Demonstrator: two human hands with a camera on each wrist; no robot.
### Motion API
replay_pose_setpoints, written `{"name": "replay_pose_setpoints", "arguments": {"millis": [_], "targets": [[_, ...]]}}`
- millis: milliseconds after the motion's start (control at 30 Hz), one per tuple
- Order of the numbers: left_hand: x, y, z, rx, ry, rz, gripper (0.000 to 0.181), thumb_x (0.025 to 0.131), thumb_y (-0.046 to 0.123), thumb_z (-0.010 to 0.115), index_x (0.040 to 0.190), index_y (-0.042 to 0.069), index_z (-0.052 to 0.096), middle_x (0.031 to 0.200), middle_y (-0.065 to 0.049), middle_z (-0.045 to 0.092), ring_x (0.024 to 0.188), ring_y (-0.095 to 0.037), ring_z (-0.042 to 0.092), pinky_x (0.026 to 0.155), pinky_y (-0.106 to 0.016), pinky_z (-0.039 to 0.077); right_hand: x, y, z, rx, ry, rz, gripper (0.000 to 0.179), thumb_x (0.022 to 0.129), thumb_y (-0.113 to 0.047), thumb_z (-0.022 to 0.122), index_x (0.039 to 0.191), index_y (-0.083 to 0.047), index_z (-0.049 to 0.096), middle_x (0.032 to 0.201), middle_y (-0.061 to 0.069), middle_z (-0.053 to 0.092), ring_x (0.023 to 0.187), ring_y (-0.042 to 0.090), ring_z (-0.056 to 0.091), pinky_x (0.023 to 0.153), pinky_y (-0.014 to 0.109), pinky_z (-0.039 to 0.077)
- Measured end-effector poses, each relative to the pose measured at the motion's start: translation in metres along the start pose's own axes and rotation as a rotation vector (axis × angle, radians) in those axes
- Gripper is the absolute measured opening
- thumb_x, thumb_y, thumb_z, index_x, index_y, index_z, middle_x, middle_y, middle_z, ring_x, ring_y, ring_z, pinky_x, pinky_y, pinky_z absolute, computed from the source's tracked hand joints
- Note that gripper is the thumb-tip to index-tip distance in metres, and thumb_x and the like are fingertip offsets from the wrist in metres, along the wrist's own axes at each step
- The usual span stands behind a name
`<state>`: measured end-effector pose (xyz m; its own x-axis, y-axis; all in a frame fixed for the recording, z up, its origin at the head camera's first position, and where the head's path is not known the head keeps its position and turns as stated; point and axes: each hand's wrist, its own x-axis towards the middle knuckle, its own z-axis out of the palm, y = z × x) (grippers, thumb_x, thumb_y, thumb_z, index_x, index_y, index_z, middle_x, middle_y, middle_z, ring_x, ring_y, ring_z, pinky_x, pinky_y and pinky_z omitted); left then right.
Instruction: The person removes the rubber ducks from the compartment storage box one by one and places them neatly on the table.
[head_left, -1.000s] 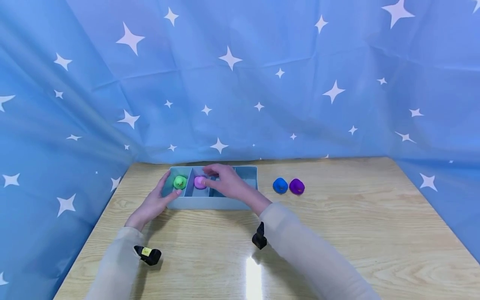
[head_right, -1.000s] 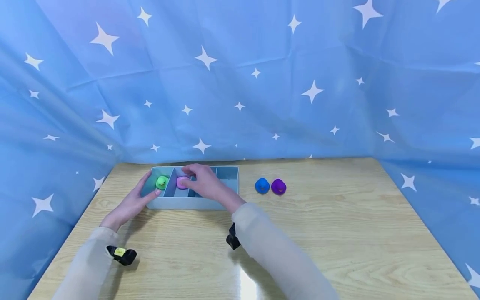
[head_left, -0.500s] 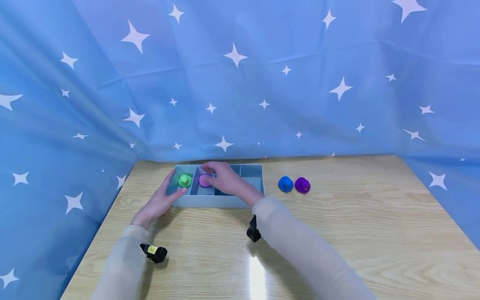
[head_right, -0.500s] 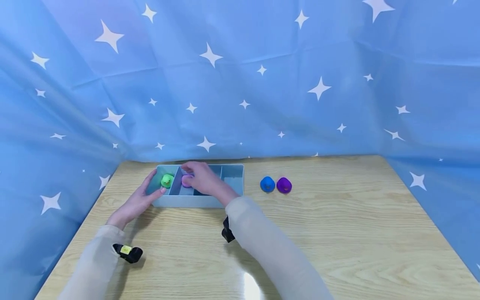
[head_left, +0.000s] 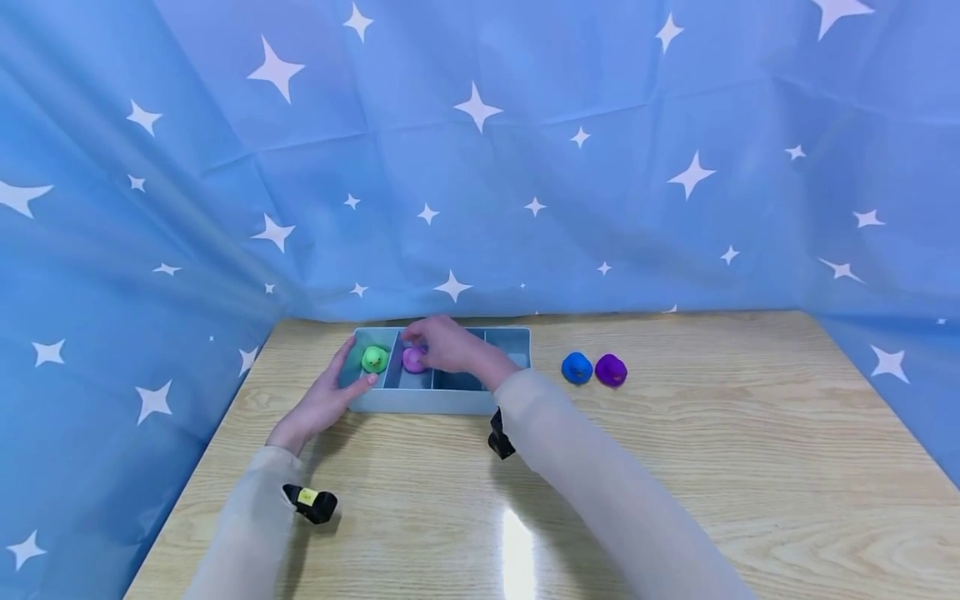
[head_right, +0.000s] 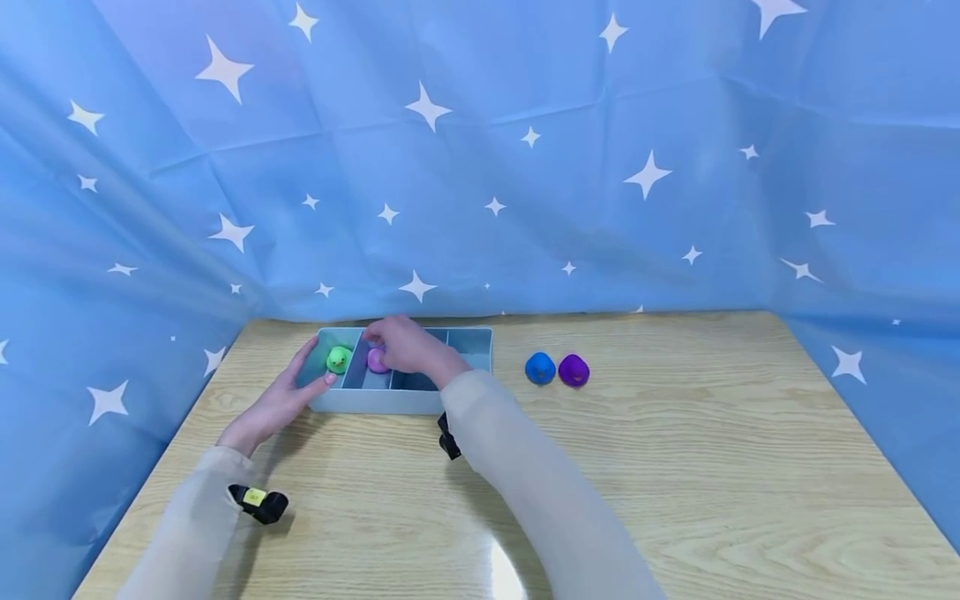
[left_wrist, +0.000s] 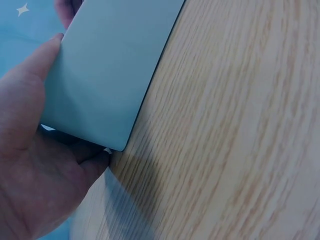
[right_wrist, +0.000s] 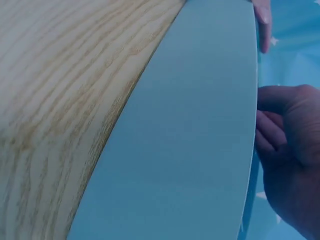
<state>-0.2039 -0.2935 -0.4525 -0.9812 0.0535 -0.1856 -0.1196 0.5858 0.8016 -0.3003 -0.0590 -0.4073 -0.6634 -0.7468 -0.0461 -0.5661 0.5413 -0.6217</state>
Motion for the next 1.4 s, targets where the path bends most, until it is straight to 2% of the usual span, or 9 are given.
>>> {"name": "replay_pose_setpoints", "arguments": {"millis": [133, 467, 667, 800, 967, 1233, 1400], "targets": [[0.001, 0.000, 0.002, 0.000, 0.000, -0.001, 0.090, 0.104, 0.047, 0.057, 0.166, 0.028, -0.005, 0.170, -0.023, 0.001, 0.152, -0.051, 0.004, 0.117, -0.072, 0.009, 0.000, 0.000, 0.001, -0.031, -0.016, 0.014, 0.047, 0.097, 0.002, 0.066, 0.143, -0.005, 0.059, 0.137, 0.010, 0.065, 0.129, 0.022, 0.059, 0.107, 0.033, 0.047], [0.001, -0.003, 0.002, -0.018, 0.008, -0.004, 0.089, 0.105, 0.047, 0.056, 0.166, 0.029, -0.005, 0.170, -0.021, 0.001, 0.152, -0.050, 0.003, 0.117, -0.071, 0.009, 0.003, 0.002, 0.008, -0.090, 0.041, -0.013, 0.045, 0.096, 0.002, 0.066, 0.140, -0.006, 0.062, 0.135, 0.008, 0.066, 0.126, 0.021, 0.059, 0.107, 0.032, 0.047], [-0.002, -0.002, -0.002, -0.015, 0.016, 0.014, 0.088, 0.105, 0.046, 0.056, 0.166, 0.029, -0.005, 0.170, -0.021, 0.000, 0.152, -0.051, 0.003, 0.117, -0.072, 0.009, 0.004, 0.000, 0.013, -0.084, 0.075, -0.020, 0.046, 0.095, 0.005, 0.066, 0.139, -0.006, 0.063, 0.132, 0.009, 0.067, 0.125, 0.021, 0.061, 0.106, 0.031, 0.048], [-0.001, 0.000, -0.005, -0.005, 0.012, 0.003, 0.088, 0.105, 0.046, 0.056, 0.166, 0.030, -0.006, 0.170, -0.021, -0.001, 0.152, -0.051, 0.002, 0.117, -0.073, 0.009, 0.005, -0.001, 0.016, -0.080, 0.089, -0.003, 0.049, 0.092, 0.009, 0.065, 0.139, -0.005, 0.063, 0.132, 0.010, 0.068, 0.124, 0.022, 0.061, 0.104, 0.031, 0.049], [0.001, 0.001, -0.005, -0.011, 0.011, 0.023, 0.088, 0.105, 0.044, 0.057, 0.166, 0.029, -0.004, 0.170, -0.019, 0.000, 0.153, -0.049, 0.002, 0.117, -0.071, 0.008, 0.005, -0.001, 0.016, -0.095, 0.106, 0.027, 0.049, 0.092, 0.010, 0.066, 0.138, -0.006, 0.064, 0.134, 0.010, 0.066, 0.125, 0.022, 0.059, 0.106, 0.032, 0.048], [0.001, 0.000, -0.002, -0.029, 0.003, 0.024, 0.087, 0.105, 0.042, 0.057, 0.167, 0.028, -0.003, 0.170, -0.021, 0.001, 0.152, -0.050, 0.003, 0.117, -0.071, 0.009, 0.006, -0.005, 0.020, -0.172, 0.078, 0.076, 0.050, 0.095, 0.007, 0.064, 0.144, -0.006, 0.060, 0.141, 0.010, 0.062, 0.133, 0.022, 0.054, 0.111, 0.031, 0.044], [0.001, -0.002, -0.001, -0.029, 0.001, 0.015, 0.087, 0.105, 0.043, 0.057, 0.166, 0.029, -0.003, 0.170, -0.021, 0.001, 0.153, -0.049, 0.003, 0.118, -0.071, 0.009, 0.009, -0.006, 0.023, -0.226, 0.092, 0.078, 0.043, 0.093, 0.008, 0.065, 0.134, -0.004, 0.067, 0.131, 0.011, 0.068, 0.123, 0.022, 0.061, 0.105, 0.029, 0.048]]}}
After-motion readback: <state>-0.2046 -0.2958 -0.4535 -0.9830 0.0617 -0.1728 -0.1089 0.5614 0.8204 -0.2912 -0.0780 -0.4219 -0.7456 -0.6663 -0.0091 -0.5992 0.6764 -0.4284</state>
